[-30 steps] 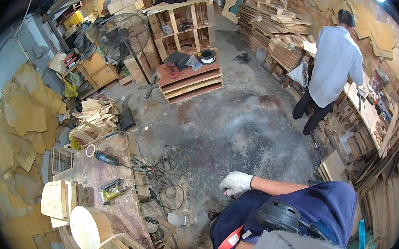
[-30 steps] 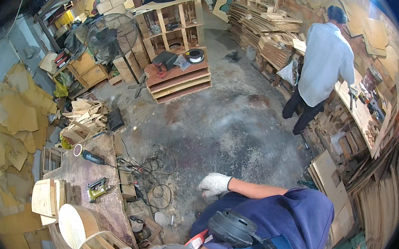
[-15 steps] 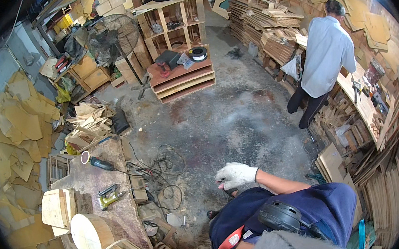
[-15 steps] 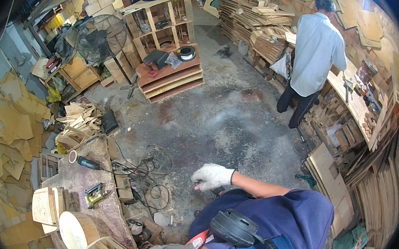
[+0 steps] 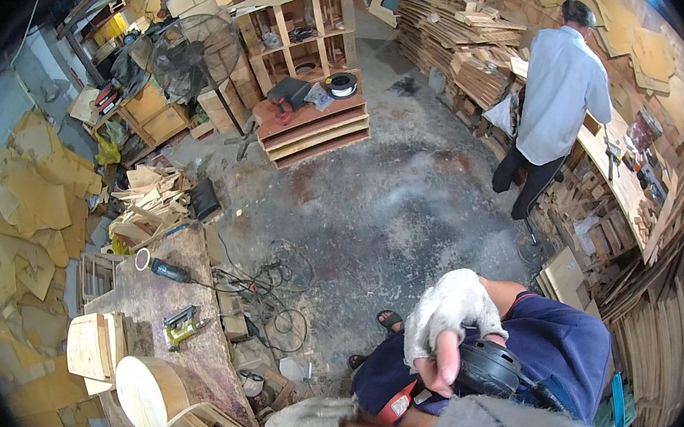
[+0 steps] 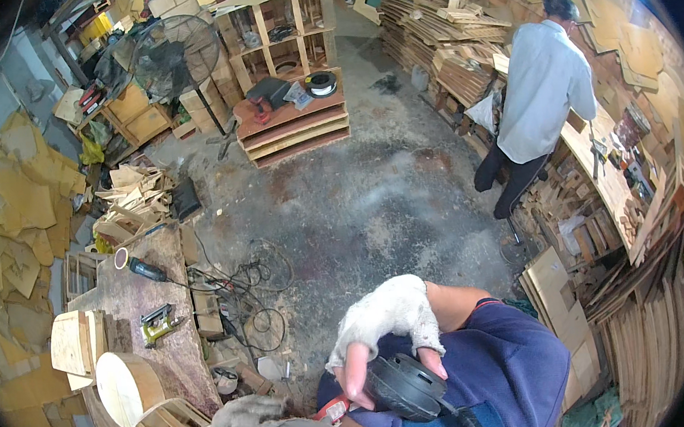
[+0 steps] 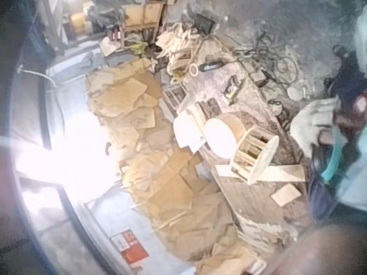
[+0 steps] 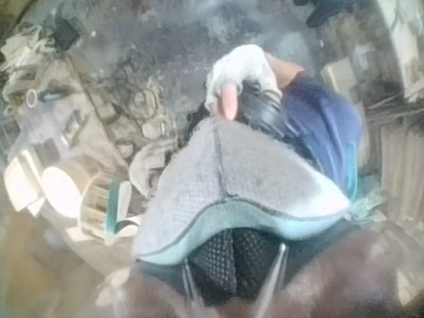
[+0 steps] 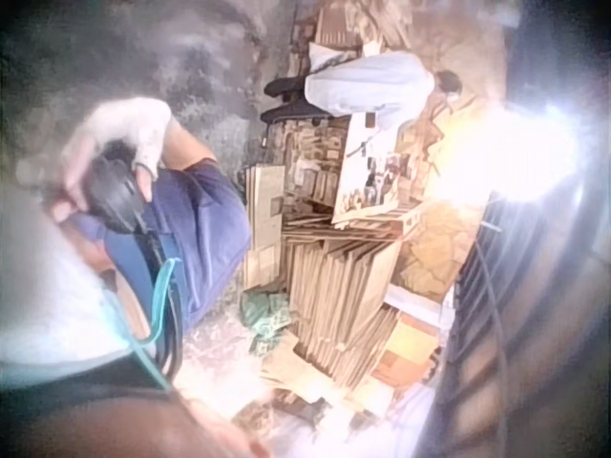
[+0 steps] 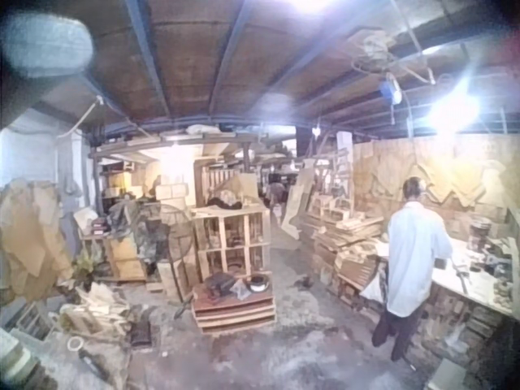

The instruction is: The person sands a circular wooden piece, then assembles a small wooden chair by attaching a curved backrest and seat using a nail gun. The person repeatedly positions and fastens the parts on a workbench.

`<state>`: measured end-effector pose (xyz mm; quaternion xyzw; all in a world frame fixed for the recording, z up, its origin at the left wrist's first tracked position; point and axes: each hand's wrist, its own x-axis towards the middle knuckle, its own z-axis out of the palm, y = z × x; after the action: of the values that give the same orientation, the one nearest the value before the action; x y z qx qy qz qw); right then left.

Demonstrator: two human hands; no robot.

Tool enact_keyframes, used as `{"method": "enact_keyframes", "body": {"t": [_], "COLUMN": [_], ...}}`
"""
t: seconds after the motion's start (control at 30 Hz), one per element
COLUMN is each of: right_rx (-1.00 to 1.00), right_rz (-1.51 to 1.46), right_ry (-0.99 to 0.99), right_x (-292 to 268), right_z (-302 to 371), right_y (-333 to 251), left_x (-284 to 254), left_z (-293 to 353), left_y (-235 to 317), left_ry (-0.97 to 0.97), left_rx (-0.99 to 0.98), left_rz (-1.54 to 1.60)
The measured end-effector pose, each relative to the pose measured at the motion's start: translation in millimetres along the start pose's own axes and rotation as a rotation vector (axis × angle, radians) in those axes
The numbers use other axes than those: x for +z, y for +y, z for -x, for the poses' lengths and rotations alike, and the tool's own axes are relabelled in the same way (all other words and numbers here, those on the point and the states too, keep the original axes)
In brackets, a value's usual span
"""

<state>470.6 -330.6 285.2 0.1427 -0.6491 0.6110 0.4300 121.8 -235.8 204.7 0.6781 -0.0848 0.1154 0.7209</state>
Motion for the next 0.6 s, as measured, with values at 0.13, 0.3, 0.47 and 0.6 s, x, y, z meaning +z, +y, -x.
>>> {"method": "enact_keyframes", "body": {"t": [0.13, 0.3, 0.47, 0.6], "right_rx": [-0.113, -0.01, -0.089, -0.261], "right_rz": [0.18, 0.621, 1.121, 1.371], "right_ry": [-0.106, -0.136, 0.068, 0.021], "right_x": [0, 4, 56, 84], "right_z": [-9, -19, -33, -54], "right_y": [-26, -93, -165, -197], "left_x": [11, -15, -20, -14], "left_z": [-23, -58, -102, -129], "left_y": [8, 65, 147, 193], "left_ry": [0.074, 0.038, -0.06, -0.138], "left_rx": [0.202, 0.351, 0.573, 0.687], "left_rz": [-0.055, -0.242, -0.44, -0.504]}}
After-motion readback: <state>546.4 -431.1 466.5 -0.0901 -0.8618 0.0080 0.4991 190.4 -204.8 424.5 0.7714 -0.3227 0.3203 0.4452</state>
